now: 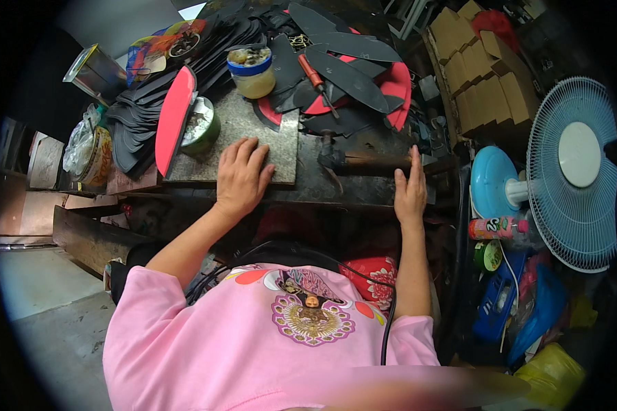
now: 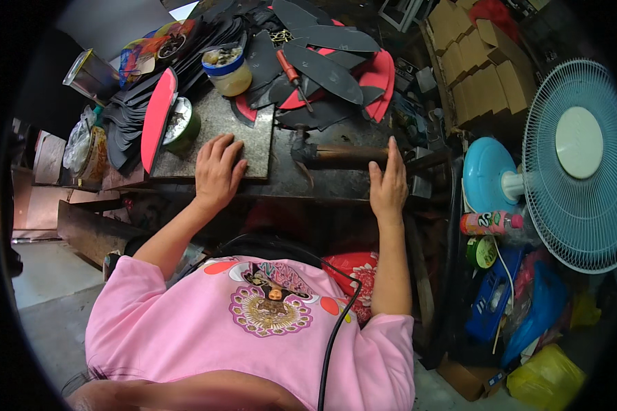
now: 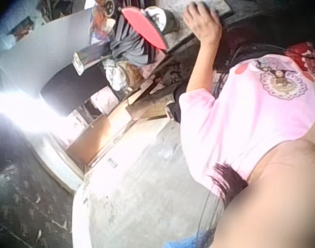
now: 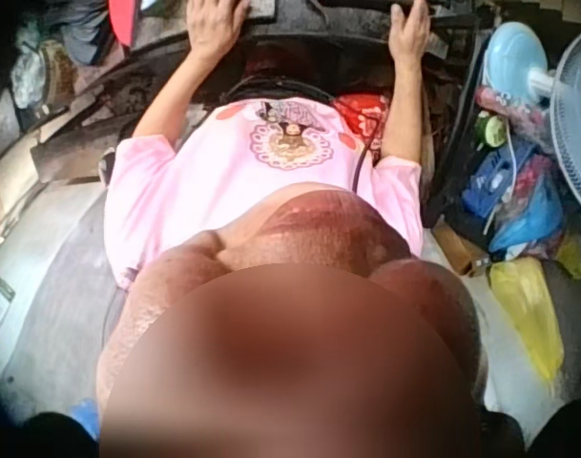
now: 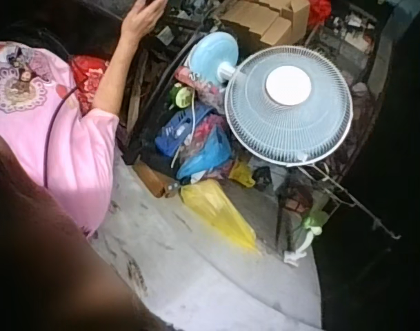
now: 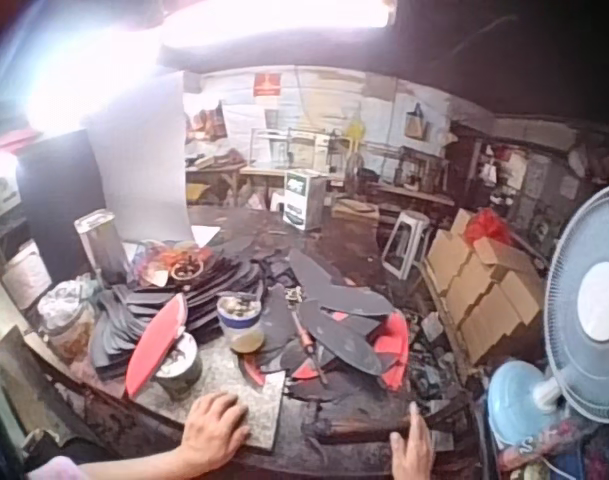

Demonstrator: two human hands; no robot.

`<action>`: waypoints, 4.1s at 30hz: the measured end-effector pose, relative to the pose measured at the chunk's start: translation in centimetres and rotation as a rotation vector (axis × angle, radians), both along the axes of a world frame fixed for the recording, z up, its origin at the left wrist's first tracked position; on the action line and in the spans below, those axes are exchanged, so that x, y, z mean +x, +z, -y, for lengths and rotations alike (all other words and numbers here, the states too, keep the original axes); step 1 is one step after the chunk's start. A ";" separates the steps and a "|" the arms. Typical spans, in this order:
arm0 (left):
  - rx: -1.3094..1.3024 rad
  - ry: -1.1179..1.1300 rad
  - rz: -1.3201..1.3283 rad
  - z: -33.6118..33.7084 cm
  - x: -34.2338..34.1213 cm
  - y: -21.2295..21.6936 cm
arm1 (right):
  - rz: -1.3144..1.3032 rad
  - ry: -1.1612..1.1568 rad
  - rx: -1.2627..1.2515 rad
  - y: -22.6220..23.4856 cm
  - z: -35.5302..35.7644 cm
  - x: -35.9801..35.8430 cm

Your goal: The person uses a red-handled tool to stitch or press seams on pink and black shoe upper pieces. They repeatedly pick up pieces, align edges, apply the tool along seams, and place the finished pieces back on the workbench.

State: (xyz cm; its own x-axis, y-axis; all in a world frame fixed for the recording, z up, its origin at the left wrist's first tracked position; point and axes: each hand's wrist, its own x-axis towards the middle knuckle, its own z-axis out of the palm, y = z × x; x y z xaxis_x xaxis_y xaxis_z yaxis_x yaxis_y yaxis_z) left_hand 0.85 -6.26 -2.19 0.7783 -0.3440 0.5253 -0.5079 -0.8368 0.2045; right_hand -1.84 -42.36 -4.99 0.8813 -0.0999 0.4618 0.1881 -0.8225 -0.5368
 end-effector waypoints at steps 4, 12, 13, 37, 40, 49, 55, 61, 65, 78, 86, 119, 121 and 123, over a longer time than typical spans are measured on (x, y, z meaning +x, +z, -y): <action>0.010 0.009 0.017 0.5 -0.2 -0.1 | 0.008 0.008 -0.004 0.2 0.0 -0.2; -0.009 0.079 0.059 0.5 0.3 -0.3 | -0.012 0.147 -0.047 0.2 0.3 0.3; 0.002 0.096 0.048 0.7 0.2 -0.3 | -0.017 0.167 -0.012 0.2 0.4 0.2; -0.053 0.074 0.136 0.8 0.3 -0.7 | 0.105 0.158 0.070 -1.4 1.3 1.2; -0.074 0.065 0.161 0.6 0.3 -1.1 | 0.075 0.140 0.070 -1.4 1.4 1.3; -0.120 0.088 0.212 0.6 0.6 -1.4 | 0.041 0.125 0.099 -1.6 1.4 1.4; -0.106 0.093 0.186 0.7 0.6 -1.2 | 0.086 0.153 0.084 -1.7 1.5 1.4; -0.101 0.086 0.196 0.7 0.8 -1.3 | 0.072 0.154 0.100 -1.7 1.5 1.4; -0.114 0.079 0.196 0.6 0.8 -1.3 | 0.079 0.155 0.096 -1.9 1.5 1.5; -0.114 0.093 0.199 0.7 0.5 -1.4 | 0.147 0.274 -0.239 7.0 0.2 5.5; -0.123 0.084 0.194 0.8 0.4 -1.0 | -0.015 0.319 -0.470 7.2 -2.7 14.4; -0.126 0.084 0.158 0.8 0.4 -0.8 | 0.455 0.535 -0.336 4.1 -6.1 6.8; -0.121 0.082 0.154 0.8 0.5 -0.9 | 0.409 0.490 -0.301 3.7 -6.0 6.7; -0.107 0.077 0.151 0.8 0.5 -0.9 | 0.396 0.440 -0.244 3.5 -5.9 6.8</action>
